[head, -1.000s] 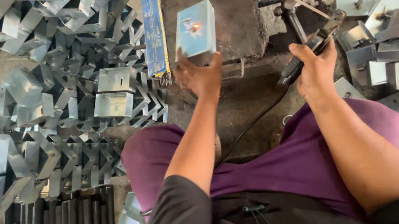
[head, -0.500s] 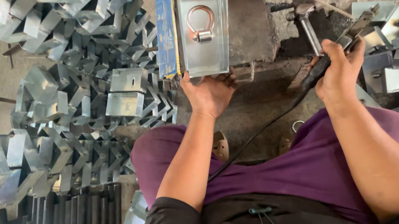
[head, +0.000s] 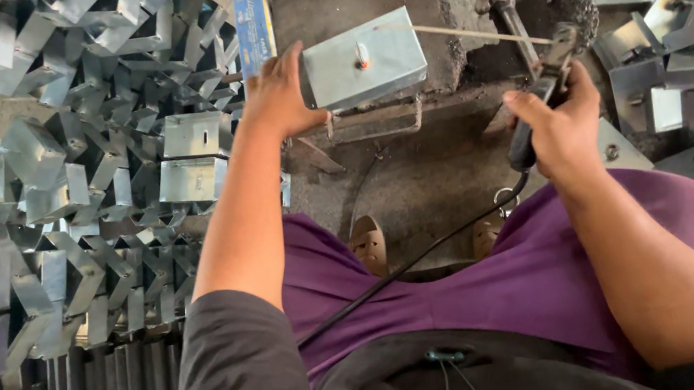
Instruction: The person welds metal pieces together and uses a hammer to secure a ring attachment onto a metal box.
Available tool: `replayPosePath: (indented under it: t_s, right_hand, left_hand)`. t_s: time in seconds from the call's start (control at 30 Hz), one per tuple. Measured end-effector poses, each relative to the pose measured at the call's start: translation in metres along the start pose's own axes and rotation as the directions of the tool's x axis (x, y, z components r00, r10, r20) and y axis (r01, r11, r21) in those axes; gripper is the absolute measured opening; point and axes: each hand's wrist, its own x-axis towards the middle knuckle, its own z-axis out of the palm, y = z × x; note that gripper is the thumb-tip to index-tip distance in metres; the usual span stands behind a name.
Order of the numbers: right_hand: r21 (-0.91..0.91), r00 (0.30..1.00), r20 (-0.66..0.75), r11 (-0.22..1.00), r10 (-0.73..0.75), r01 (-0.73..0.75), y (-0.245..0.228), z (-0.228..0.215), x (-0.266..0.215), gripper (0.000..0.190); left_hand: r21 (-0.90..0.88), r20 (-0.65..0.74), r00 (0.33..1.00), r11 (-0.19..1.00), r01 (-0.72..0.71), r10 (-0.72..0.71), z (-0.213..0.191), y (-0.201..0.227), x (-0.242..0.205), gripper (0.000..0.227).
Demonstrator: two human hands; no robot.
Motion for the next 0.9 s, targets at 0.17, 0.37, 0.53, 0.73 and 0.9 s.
replayPosePath:
  t_s: [0.17,0.37,0.53,0.73,0.9]
  right_hand:
    - [-0.117,0.996,0.063,0.991,-0.061,0.068,-0.005,0.008,-0.015,0.039]
    - [-0.069,0.997,0.057,0.996,-0.049,0.053,-0.004,0.017,-0.022,0.042]
    - [-0.110,1.000,0.006,0.994,-0.021,0.021,-0.002,0.018,-0.025,0.038]
    - [-0.177,0.999,0.040,0.983,-0.035,0.042,0.008,0.022,-0.030,0.041]
    - [0.018,0.999,0.034,1.000,0.006,-0.007,0.021,0.021,-0.030,0.038]
  left_hand:
    - [0.054,0.110,0.993,0.998,0.026,-0.031,-0.017,-0.002,0.006,0.122]
    - [0.065,0.174,0.982,0.996,0.066,-0.076,-0.024,0.007,0.012,0.121]
    - [0.029,0.214,0.954,0.978,0.208,-0.209,-0.037,0.015,0.007,0.121]
    - [0.013,0.188,0.962,0.980,0.198,-0.197,-0.037,0.014,0.008,0.118]
    - [0.033,0.216,0.947,0.971,0.235,-0.237,-0.035,0.014,0.009,0.117]
